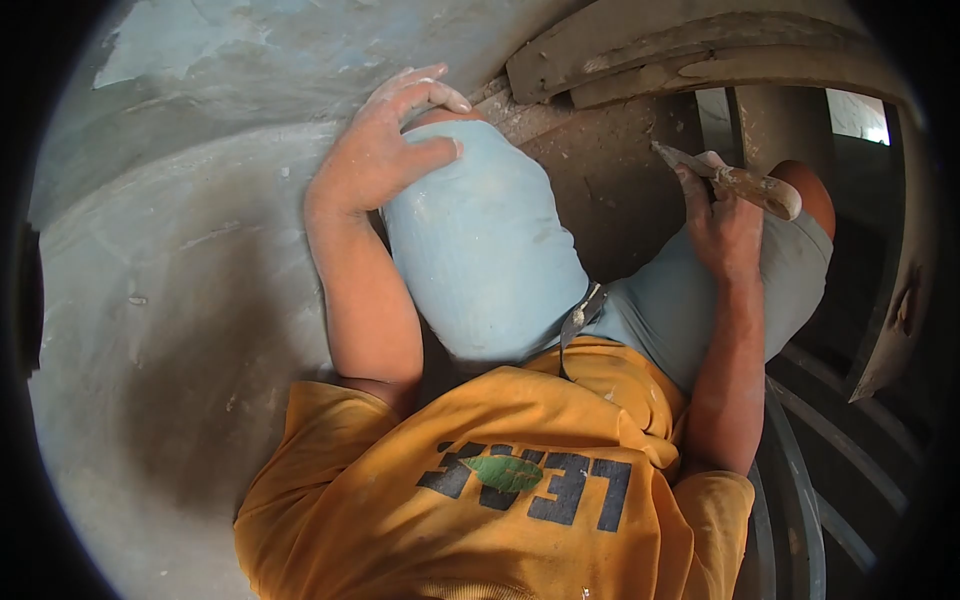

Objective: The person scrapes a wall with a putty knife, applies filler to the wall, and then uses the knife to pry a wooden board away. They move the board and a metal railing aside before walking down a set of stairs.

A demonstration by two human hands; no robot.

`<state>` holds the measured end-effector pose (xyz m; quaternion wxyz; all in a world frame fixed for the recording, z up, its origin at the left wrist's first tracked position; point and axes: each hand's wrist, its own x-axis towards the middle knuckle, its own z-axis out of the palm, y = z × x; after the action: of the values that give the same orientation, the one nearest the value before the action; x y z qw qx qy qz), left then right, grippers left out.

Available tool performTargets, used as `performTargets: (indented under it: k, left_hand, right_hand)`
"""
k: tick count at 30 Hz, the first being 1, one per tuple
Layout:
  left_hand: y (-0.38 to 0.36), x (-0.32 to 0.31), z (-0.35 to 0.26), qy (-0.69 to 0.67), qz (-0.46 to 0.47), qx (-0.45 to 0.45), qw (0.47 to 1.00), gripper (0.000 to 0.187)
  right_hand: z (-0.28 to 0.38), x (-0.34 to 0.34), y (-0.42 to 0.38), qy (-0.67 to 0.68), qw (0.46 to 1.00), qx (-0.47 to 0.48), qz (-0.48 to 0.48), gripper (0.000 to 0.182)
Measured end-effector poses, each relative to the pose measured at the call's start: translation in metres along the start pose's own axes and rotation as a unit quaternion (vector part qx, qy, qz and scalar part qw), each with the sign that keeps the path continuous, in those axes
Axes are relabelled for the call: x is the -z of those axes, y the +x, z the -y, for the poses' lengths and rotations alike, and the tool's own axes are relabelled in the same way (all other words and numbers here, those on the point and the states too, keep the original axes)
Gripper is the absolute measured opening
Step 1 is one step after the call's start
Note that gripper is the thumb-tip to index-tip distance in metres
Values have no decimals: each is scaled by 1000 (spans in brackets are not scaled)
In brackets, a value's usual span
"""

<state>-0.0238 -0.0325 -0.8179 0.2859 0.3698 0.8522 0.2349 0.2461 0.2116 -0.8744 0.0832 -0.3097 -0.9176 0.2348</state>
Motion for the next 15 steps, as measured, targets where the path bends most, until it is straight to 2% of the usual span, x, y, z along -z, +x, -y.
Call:
performTargets:
  k: [2, 4, 11, 15]
  left_hand:
    - [1, 0, 3, -28, -11, -11, 999, 31]
    - [3, 0, 3, -29, -42, -61, 997, 22]
    - [1, 6, -11, -2, -11, -35, 999, 15]
    - [0, 0, -4, -25, -32, -60, 997, 12]
  right_hand:
    - [4, 0, 2, 13, 1000, -8, 21, 23]
    - [5, -1, 4, 25, 999, -18, 41, 24]
    - [8, -6, 8, 31, 998, 16, 44, 23]
    - [7, -9, 10, 12, 999, 19, 40, 25]
